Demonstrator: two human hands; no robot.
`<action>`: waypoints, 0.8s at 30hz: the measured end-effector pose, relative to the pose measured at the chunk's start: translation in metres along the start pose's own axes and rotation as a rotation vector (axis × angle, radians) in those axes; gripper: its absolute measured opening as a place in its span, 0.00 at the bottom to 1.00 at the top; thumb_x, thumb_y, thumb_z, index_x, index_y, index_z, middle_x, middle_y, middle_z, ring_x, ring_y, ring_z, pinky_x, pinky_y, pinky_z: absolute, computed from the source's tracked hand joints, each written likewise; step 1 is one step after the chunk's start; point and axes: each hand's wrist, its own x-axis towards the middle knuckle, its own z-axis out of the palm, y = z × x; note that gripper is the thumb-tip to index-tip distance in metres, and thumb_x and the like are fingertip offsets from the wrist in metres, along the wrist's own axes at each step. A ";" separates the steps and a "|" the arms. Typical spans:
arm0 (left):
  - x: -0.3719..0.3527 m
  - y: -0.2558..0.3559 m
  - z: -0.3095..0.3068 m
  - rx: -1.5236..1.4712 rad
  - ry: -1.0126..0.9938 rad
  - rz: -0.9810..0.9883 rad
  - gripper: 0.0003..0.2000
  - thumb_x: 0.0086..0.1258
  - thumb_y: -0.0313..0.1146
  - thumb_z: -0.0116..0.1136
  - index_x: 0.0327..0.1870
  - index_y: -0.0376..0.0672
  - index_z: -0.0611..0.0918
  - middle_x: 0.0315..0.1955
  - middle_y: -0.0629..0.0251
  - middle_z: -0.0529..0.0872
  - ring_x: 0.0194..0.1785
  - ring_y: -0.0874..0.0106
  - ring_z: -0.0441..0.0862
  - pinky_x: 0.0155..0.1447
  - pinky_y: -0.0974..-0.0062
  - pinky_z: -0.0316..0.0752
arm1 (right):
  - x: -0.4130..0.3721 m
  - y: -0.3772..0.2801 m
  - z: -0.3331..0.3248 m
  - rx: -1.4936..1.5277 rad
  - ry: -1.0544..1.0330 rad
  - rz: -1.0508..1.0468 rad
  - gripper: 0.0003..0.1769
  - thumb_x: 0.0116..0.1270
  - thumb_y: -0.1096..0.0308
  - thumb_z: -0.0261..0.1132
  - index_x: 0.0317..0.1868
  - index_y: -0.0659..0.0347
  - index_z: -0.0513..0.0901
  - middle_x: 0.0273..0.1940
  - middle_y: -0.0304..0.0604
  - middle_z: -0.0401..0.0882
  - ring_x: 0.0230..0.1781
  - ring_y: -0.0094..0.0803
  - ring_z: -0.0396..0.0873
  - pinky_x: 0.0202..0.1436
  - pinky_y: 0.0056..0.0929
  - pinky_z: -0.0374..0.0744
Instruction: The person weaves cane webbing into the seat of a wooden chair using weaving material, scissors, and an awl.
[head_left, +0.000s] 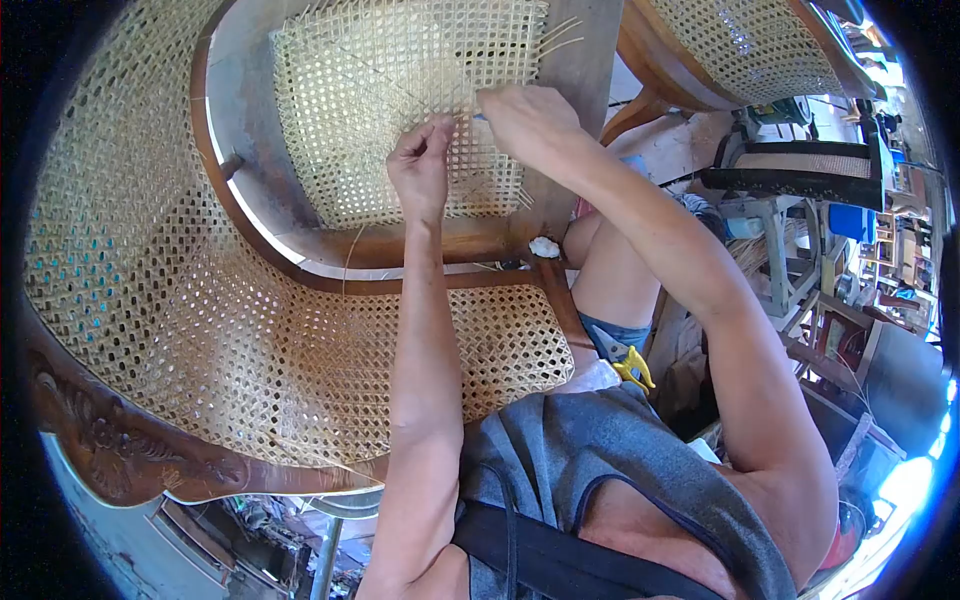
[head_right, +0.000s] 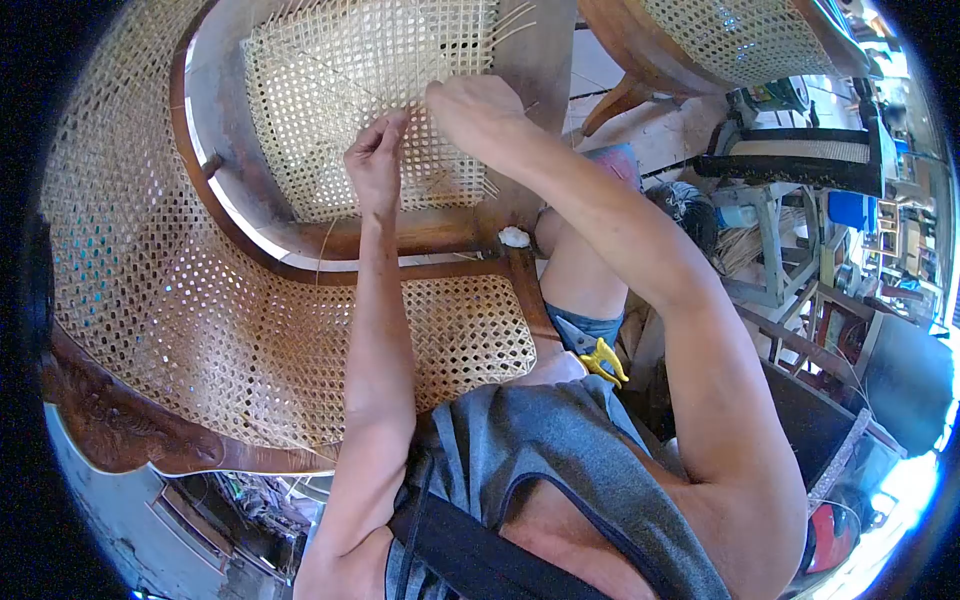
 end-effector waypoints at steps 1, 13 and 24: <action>-0.002 -0.002 -0.001 0.000 0.006 -0.004 0.07 0.67 0.28 0.67 0.41 0.34 0.87 0.31 0.69 0.86 0.32 0.83 0.77 0.35 0.85 0.74 | 0.003 -0.002 0.000 0.000 -0.006 -0.004 0.10 0.62 0.73 0.57 0.42 0.66 0.80 0.37 0.59 0.84 0.39 0.55 0.84 0.42 0.48 0.82; -0.008 0.007 0.001 0.366 0.115 0.183 0.08 0.64 0.29 0.67 0.34 0.31 0.85 0.27 0.66 0.86 0.29 0.82 0.80 0.36 0.84 0.76 | 0.026 0.015 -0.009 0.011 -0.148 -0.001 0.11 0.61 0.66 0.61 0.41 0.62 0.83 0.43 0.55 0.83 0.47 0.52 0.82 0.50 0.48 0.79; -0.013 0.012 0.005 0.495 0.125 0.244 0.09 0.62 0.30 0.67 0.33 0.31 0.85 0.26 0.62 0.86 0.29 0.77 0.81 0.37 0.79 0.77 | 0.037 0.013 -0.015 -0.074 -0.207 -0.036 0.14 0.55 0.70 0.64 0.43 0.64 0.85 0.43 0.54 0.85 0.47 0.49 0.84 0.48 0.44 0.83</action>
